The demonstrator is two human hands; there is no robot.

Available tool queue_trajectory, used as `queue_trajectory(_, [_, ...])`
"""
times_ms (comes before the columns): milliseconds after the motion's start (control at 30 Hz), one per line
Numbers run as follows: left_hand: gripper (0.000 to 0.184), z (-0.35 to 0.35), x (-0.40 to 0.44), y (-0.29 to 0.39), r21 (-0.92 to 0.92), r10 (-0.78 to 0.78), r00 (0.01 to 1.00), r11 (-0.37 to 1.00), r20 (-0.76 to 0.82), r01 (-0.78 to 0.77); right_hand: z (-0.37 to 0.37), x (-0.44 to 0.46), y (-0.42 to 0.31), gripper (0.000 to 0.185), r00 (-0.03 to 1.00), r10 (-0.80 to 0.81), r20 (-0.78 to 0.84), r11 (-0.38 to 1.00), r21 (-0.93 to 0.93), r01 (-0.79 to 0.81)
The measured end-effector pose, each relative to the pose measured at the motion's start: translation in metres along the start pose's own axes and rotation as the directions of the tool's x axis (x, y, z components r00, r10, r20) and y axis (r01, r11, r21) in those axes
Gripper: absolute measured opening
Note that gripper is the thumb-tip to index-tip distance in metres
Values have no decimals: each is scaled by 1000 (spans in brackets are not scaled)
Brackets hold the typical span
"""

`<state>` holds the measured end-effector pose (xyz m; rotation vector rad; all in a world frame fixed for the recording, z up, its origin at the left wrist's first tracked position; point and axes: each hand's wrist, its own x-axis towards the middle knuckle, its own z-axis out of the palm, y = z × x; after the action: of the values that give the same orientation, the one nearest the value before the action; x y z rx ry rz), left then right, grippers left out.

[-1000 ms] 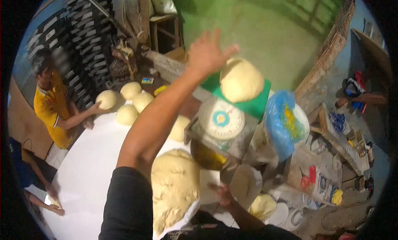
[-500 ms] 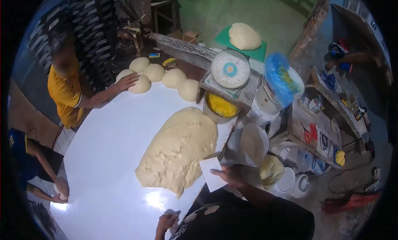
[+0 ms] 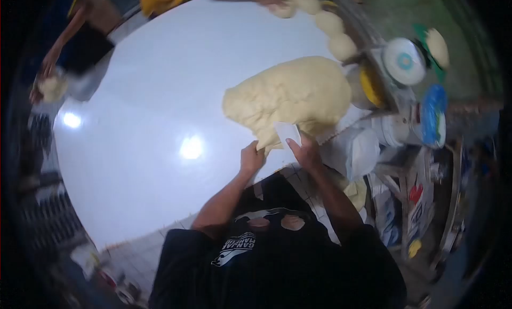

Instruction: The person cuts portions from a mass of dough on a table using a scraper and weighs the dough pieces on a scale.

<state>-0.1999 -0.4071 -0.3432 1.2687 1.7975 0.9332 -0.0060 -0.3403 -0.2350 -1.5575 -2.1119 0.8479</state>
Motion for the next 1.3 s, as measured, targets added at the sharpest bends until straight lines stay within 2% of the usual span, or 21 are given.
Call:
queue_trajectory(67, [23, -34, -21, -7, -97, -161, 986, 982, 48, 165, 9, 21, -22, 31, 934, -355, -39, 934, -51, 353])
queue_trajectory(133, [27, -54, -36, -11, -230, -364, 915, 888, 174, 397, 34, 23, -32, 27, 939, -318, 128, 933, -132, 334])
queue_trajectory(200, [27, -54, -42, -9, -318, -394, 913, 856, 108, 408, 58, 21, -36, 25, 922, -256, 290, 919, -222, 325])
queue_trajectory(333, [31, -57, -48, -6, -438, -468, 883, 787, 35, 435, 99, 25, -31, 31, 936, -15, 353, 949, -290, 125])
queue_trajectory(400, [29, -56, -44, 0, -408, -418, 906, 839, -61, 360, 104, 30, -28, 37, 934, 74, 351, 952, -304, 39])
queue_trajectory(467, [28, -54, -47, -12, -358, -336, 930, 895, -147, 267, 108, 25, -21, 40, 962, -14, 273, 1000, 13, 11])
queue_trajectory(533, [27, -50, -28, -40, -336, -168, 949, 939, -267, 72, 114, 18, 5, 49, 929, 178, 326, 965, 124, -229])
queue_trajectory(567, [38, -67, -19, -8, -520, -217, 960, 849, -175, 97, 73, 12, -27, 50, 938, 212, 274, 939, 209, -273])
queue_trajectory(600, [50, -79, -8, 18, -614, -298, 949, 769, -101, 176, 52, 10, -30, 53, 880, 251, 404, 873, 298, -386])
queue_trajectory(633, [52, -87, 3, 43, -583, -289, 948, 796, -131, 163, 45, 5, -22, 56, 885, 237, 402, 797, 440, -413])
queue_trajectory(667, [48, -93, 19, 67, -608, -195, 971, 791, -139, 72, 38, 0, -15, 60, 889, 223, 399, 700, 569, -431])
queue_trajectory(700, [46, -94, 39, 94, -648, -114, 986, 762, -125, 5, 35, 2, 6, 48, 926, 166, 339, 658, 662, -360])
queue_trajectory(800, [45, -81, 109, 193, -572, 195, 961, 774, -195, -272, -8, 13, 43, 48, 939, 224, 262, 621, 704, -344])
queue_trajectory(867, [44, -55, 153, 276, -633, 312, 940, 702, -139, -327, -40, 21, 69, 48, 940, 269, 208, 551, 767, -327])
queue_trajectory(967, [41, -4, 217, 417, -691, 570, 820, 572, -51, -441, -81, 28, 108, 45, 907, 343, 244, 480, 785, -392])
queue_trajectory(1033, [32, 49, 253, 513, -759, 714, 694, 400, -93, -514, -101, 31, 135, 46, 929, 331, 164, 495, 808, -319])
queue_trajectory(1067, [31, 73, 270, 559, -670, 788, 610, 409, -83, -619, -114, 30, 150, 45, 914, 362, 182, 508, 784, -357])
queue_trajectory(1100, [31, 96, 283, 601, -572, 847, 528, 403, -62, -714, -136, 25, 147, 43, 895, 390, 218, 391, 840, -375])
queue_trajectory(1167, [26, 148, 299, 679, -402, 928, 340, 257, -152, -879, -180, 21, 149, 41, 923, 343, 175, 325, 900, -291])
queue_trajectory(1267, [34, 229, 328, 725, -320, 944, 321, 281, -79, -905, -187, 14, 186, 39, 886, 434, 162, 240, 927, -287])
queue_trajectory(1300, [37, 253, 337, 724, -97, 959, 282, 282, 10, -955, -197, 15, 190, 39, 883, 441, 162, 245, 924, -292])
